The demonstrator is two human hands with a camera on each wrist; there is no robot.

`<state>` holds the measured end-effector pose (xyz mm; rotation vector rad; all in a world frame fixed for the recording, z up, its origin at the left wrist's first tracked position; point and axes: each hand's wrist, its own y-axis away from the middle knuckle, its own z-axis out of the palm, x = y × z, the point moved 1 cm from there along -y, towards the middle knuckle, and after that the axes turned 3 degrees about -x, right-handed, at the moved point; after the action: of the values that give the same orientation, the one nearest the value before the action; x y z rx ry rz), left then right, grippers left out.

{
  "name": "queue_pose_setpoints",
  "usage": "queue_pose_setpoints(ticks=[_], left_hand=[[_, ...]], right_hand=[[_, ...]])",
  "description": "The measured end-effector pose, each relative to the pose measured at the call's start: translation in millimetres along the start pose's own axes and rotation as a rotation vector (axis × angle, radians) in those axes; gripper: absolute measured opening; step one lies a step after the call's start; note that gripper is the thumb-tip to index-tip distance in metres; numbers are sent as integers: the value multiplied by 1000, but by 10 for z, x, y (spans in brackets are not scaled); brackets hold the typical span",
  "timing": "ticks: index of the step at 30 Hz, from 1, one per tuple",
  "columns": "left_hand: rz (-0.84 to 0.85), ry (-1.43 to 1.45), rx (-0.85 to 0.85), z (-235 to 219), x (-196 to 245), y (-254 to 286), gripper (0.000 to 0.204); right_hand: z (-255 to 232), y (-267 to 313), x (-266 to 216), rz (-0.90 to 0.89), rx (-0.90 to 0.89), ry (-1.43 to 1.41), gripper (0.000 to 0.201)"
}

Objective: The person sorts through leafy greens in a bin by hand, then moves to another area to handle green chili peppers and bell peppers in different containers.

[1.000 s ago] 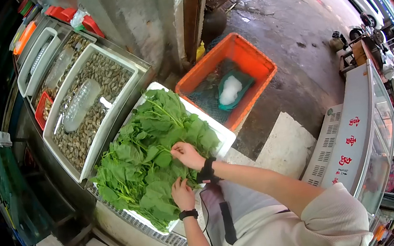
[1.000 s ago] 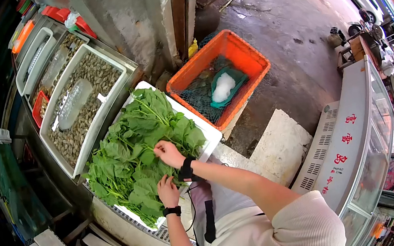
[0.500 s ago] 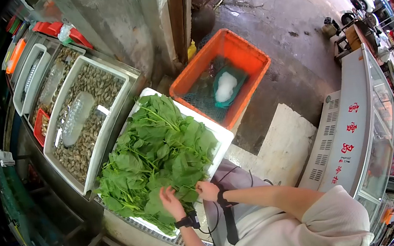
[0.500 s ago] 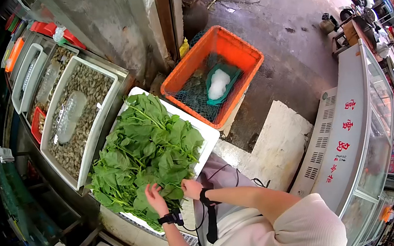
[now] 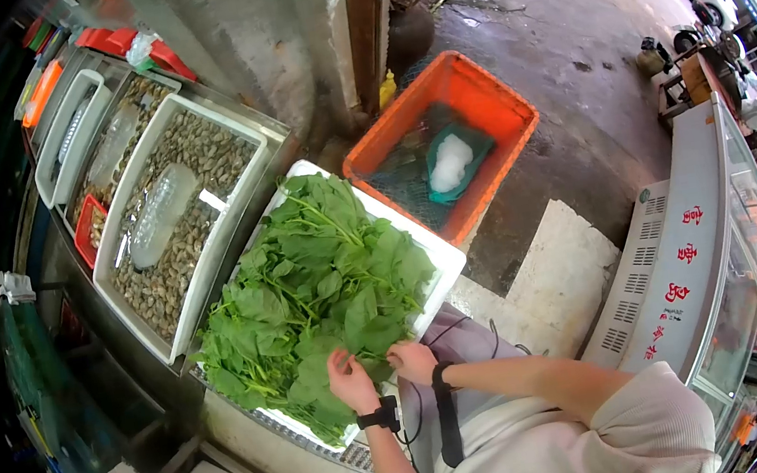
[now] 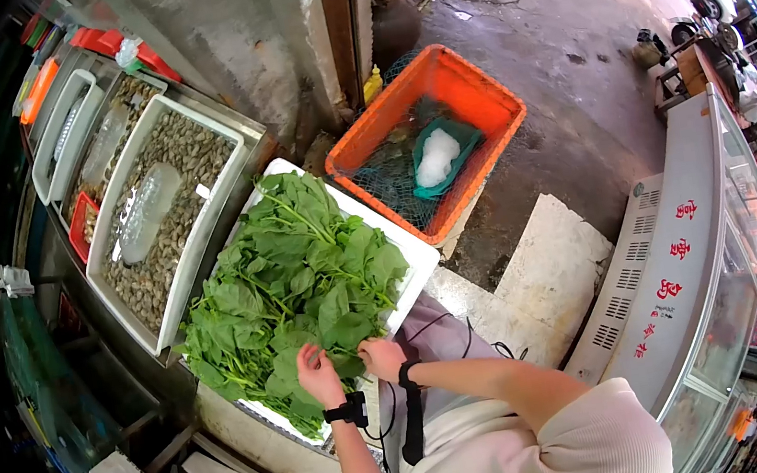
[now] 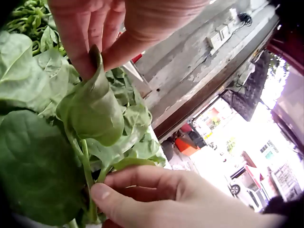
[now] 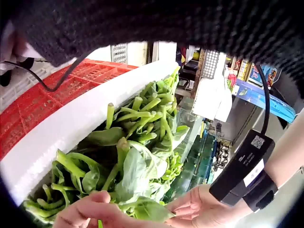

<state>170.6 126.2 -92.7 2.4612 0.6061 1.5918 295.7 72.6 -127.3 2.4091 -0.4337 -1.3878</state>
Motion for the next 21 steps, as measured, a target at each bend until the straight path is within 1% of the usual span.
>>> queue_pose_setpoints(ticks=[1, 2, 4, 5, 7, 8, 9, 11, 12, 13, 14, 15, 16, 17, 18, 19, 20, 21], left_hand=[[22, 47, 11, 2, 50, 4, 28], [17, 42, 21, 6, 66, -2, 28], [69, 9, 3, 28, 10, -29, 27], [83, -42, -5, 55, -59, -65, 26], [52, -121, -56, 87, -223, -100, 24], [42, -171, -81, 83, -233, -117, 23], [38, -171, -71, 64, -244, -125, 23], [14, -168, -90, 22, -134, -99, 21], [10, -166, -90, -9, -132, -97, 21], [72, -192, -72, -46, -129, -116, 21], [134, -217, -55, -75, -110, -131, 22], [116, -222, -61, -117, -18, -125, 24], [115, -219, -67, -146, 11, -126, 24], [112, -165, -64, -176, 23, -132, 24], [109, -112, -60, -201, 41, -145, 24], [115, -94, -56, -223, 94, -157, 23], [118, -92, -62, -260, 143, -157, 23], [116, -41, -32, -305, 237, -144, 22]], right_hand=[[-22, 1, -11, -53, 32, -10, 17], [-38, -3, -15, -53, 35, -27, 17], [-53, -35, -38, -45, 59, -17, 15], [-62, -65, -48, -49, 44, -19, 15], [1, -169, 25, 106, -158, 27, 16], [14, -224, 58, 97, -168, 27, 16], [27, -271, 96, 67, -264, 160, 19], [-88, -353, 0, 23, -442, 383, 24], [-218, -424, -128, 37, -455, 417, 24], [-336, -538, -234, 52, -464, 452, 23], [-401, -692, -251, 34, -305, 395, 23], [-570, -833, -374, 25, -125, 309, 23], [-682, -1032, -438, 32, 19, 269, 18], [-751, -1227, -437, -65, 249, 120, 13], [-861, -1383, -506, -68, 357, 96, 10], [-918, -1536, -510, -55, 394, 82, 10], [-959, -1679, -485, -80, 418, 102, 12], [-964, -1811, -447, -47, 391, 147, 15]])
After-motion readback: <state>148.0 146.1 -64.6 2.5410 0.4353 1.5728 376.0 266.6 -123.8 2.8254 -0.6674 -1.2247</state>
